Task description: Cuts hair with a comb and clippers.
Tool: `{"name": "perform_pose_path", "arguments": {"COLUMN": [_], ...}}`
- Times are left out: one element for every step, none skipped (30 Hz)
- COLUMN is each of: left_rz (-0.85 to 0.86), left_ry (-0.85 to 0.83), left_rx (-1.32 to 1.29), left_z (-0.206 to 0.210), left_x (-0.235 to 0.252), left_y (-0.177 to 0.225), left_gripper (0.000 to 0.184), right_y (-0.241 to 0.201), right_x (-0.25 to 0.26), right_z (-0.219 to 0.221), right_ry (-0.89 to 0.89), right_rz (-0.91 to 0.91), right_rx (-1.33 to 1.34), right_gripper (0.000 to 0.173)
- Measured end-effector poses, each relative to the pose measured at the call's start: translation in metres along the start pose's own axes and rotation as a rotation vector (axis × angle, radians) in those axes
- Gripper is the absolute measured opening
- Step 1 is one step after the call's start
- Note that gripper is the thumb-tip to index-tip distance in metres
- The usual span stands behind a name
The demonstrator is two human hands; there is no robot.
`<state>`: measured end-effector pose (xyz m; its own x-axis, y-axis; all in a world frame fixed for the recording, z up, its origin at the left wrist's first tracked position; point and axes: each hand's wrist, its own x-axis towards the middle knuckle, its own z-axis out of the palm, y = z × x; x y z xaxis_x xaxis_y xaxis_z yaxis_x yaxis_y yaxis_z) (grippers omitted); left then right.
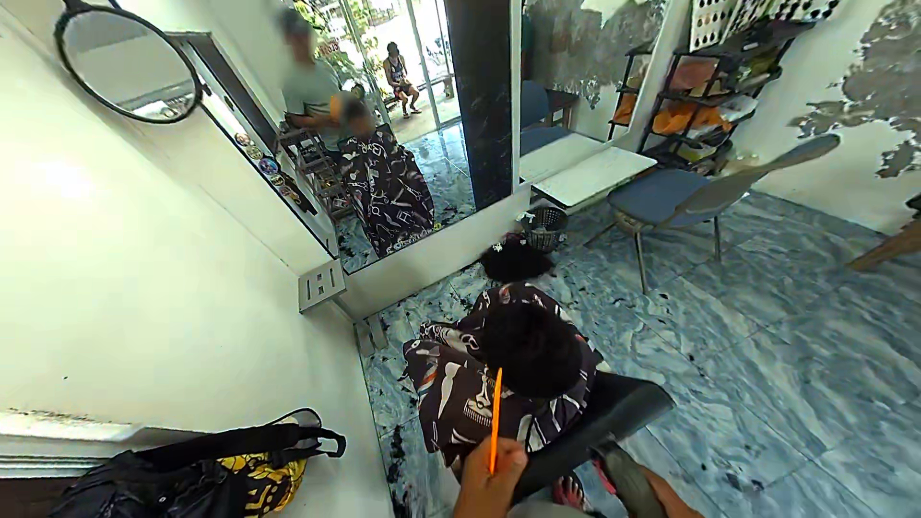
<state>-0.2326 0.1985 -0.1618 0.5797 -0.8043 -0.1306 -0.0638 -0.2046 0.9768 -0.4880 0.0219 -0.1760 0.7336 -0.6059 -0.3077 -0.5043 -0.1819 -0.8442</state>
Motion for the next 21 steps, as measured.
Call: {"name": "perform_pose_path", "arguments": {"left_rz": [-0.004,-0.006,-0.007,-0.005,-0.004,-0.008,-0.017,-0.043,-0.089,-0.149,-0.194,-0.217,-0.213,-0.188,-0.146,-0.094,-0.036,0.021,0.072,0.112,0.14], "left_ry": [-0.032,-0.065,-0.085,-0.081,-0.056,-0.018,0.009,0.024,0.036,0.056,0.084,0.107,0.128,0.145,0.153,0.148,0.128,0.095,0.057,0.025,0.026], "left_rx": [-0.061,-0.135,-0.182,-0.187,-0.159,-0.14,-0.152,-0.214,-0.318,-0.443,-0.58,-0.706,-0.811,-0.884,-0.916,-0.901,-0.834,-0.722,-0.562,-0.355,-0.138], "left_z": [0.012,0.021,0.026,0.028,0.029,0.031,0.032,0.031,0.03,0.03,0.029,0.029,0.032,0.037,0.043,0.051,0.059,0.066,0.069,0.068,0.059], "left_x": [-0.001,-0.001,0.001,0.001,-0.001,-0.006,-0.009,-0.011,-0.012,-0.014,-0.016,-0.019,-0.021,-0.023,-0.024,-0.025,-0.024,-0.023,-0.021,-0.018,-0.011], "left_y": [-0.004,-0.003,0.002,0.007,0.01,0.008,0.005,0.001,-0.003,-0.005,-0.003,0.002,0.008,0.015,0.023,0.029,0.034,0.038,0.042,0.048,0.054], "left_gripper": [0.037,0.037,0.032,0.033,0.035,0.037,0.037,0.036,0.034,0.032,0.029,0.026,0.025,0.024,0.024,0.024,0.025,0.027,0.027,0.026,0.029], "right_y": [-0.01,-0.018,-0.024,-0.03,-0.037,-0.043,-0.046,-0.049,-0.052,-0.055,-0.057,-0.057,-0.053,-0.047,-0.04,-0.035,-0.033,-0.035,-0.037,-0.037,-0.034], "right_x": [0.002,0.006,0.012,0.017,0.02,0.018,0.018,0.017,0.014,0.009,0.003,-0.003,-0.008,-0.011,-0.012,-0.011,-0.009,-0.004,0.0,0.003,0.006], "right_z": [0.006,0.014,0.023,0.03,0.033,0.034,0.034,0.033,0.029,0.023,0.015,0.009,0.006,0.006,0.012,0.022,0.035,0.047,0.054,0.055,0.049], "right_ry": [-0.027,-0.039,-0.047,-0.071,-0.141,-0.227,-0.298,-0.351,-0.397,-0.435,-0.466,-0.487,-0.494,-0.478,-0.424,-0.319,-0.179,-0.053,0.039,0.086,0.092], "right_rz": [-0.075,-0.139,-0.198,-0.244,-0.253,-0.247,-0.249,-0.263,-0.279,-0.294,-0.324,-0.354,-0.374,-0.396,-0.426,-0.453,-0.465,-0.454,-0.414,-0.352,-0.29], "right_rx": [-0.069,-0.127,-0.174,-0.216,-0.242,-0.25,-0.225,-0.151,-0.031,0.121,0.281,0.441,0.595,0.723,0.814,0.87,0.905,0.969,1.048,1.144,1.218], "right_gripper": [0.08,0.079,0.076,0.073,0.072,0.073,0.077,0.082,0.09,0.094,0.096,0.097,0.097,0.096,0.093,0.088,0.081,0.073,0.065,0.058,0.057]}}
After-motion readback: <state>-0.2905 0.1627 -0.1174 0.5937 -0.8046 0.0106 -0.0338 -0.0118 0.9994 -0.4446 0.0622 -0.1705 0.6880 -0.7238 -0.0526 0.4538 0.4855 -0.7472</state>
